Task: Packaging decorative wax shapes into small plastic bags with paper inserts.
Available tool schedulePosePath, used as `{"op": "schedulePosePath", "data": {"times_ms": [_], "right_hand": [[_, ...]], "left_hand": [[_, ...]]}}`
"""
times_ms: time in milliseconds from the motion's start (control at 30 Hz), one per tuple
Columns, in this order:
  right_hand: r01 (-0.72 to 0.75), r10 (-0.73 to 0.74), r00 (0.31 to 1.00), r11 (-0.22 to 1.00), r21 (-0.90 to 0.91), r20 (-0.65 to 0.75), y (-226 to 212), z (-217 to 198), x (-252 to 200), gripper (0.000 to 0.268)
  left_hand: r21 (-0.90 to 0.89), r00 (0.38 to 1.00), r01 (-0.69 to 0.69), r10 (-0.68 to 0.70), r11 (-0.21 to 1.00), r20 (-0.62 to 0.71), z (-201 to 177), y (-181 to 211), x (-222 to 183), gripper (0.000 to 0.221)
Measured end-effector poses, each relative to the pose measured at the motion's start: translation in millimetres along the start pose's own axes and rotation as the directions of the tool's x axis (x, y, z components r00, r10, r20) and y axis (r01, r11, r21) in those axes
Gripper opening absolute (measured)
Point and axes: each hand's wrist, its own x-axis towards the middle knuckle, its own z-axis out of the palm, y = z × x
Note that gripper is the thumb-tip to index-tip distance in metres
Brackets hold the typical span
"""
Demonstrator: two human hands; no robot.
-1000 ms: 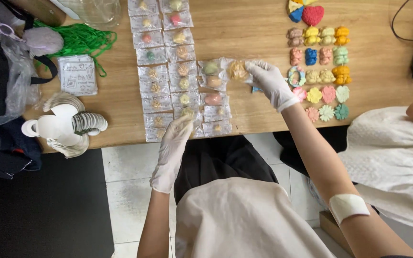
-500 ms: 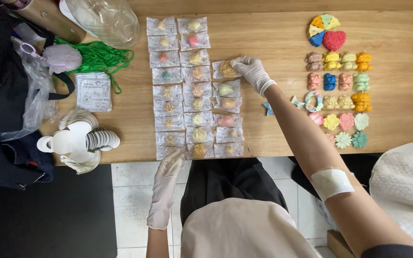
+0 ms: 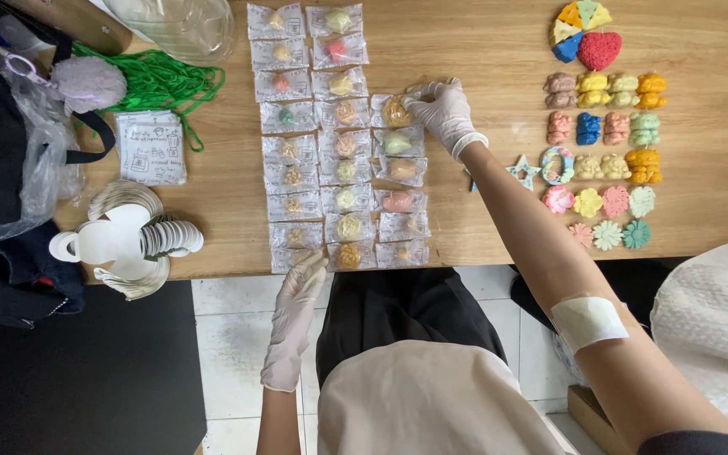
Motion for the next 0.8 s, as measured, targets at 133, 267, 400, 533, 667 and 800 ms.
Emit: {"op": "schedulePosePath", "data": {"times_ms": [133, 267, 400, 533, 667, 800], "right_hand": [[-0.039, 0.045, 0.998, 0.987, 0.156, -0.038, -9.6, -6.3, -6.9, 0.048], [0.205, -0.138, 0.962, 0.935, 0.288, -0.236, -1.7, -9.9, -9.6, 0.048], [0.289, -0.203, 0.926, 0.924, 0.250, -0.320, -28.7, -44.3, -54.9, 0.037], [0.370, -0.270, 0.894, 0.895, 0.251, -0.356, -43.8, -78.5, -118.6, 0.031], [0.205, -0.104, 0.956, 0.906, 0.371, -0.276, -52.8, -96.3, -194.3, 0.027], [0.306, -0.214, 0.919, 0.917, 0.256, -0.332, 23.1, -84.3, -227.1, 0.021]], "left_hand": [[-0.071, 1.000, 0.010, -0.011, 0.997, -0.014, -3.9, -7.4, 6.1, 0.035], [-0.071, 0.945, -0.328, 0.328, 0.942, -0.002, -17.3, -7.9, 20.1, 0.033], [0.094, 0.945, -0.231, 0.246, 0.968, -0.218, -53.4, 28.8, 68.4, 0.040], [0.908, 0.681, -0.152, 0.707, 0.390, -0.190, -81.8, 86.7, 124.5, 0.060], [0.979, 0.570, 0.205, 0.815, -0.016, -0.106, -120.0, 82.6, 205.5, 0.091], [0.806, 0.567, 0.515, 0.821, -0.292, -0.065, -190.4, -0.6, 341.4, 0.061]]}}
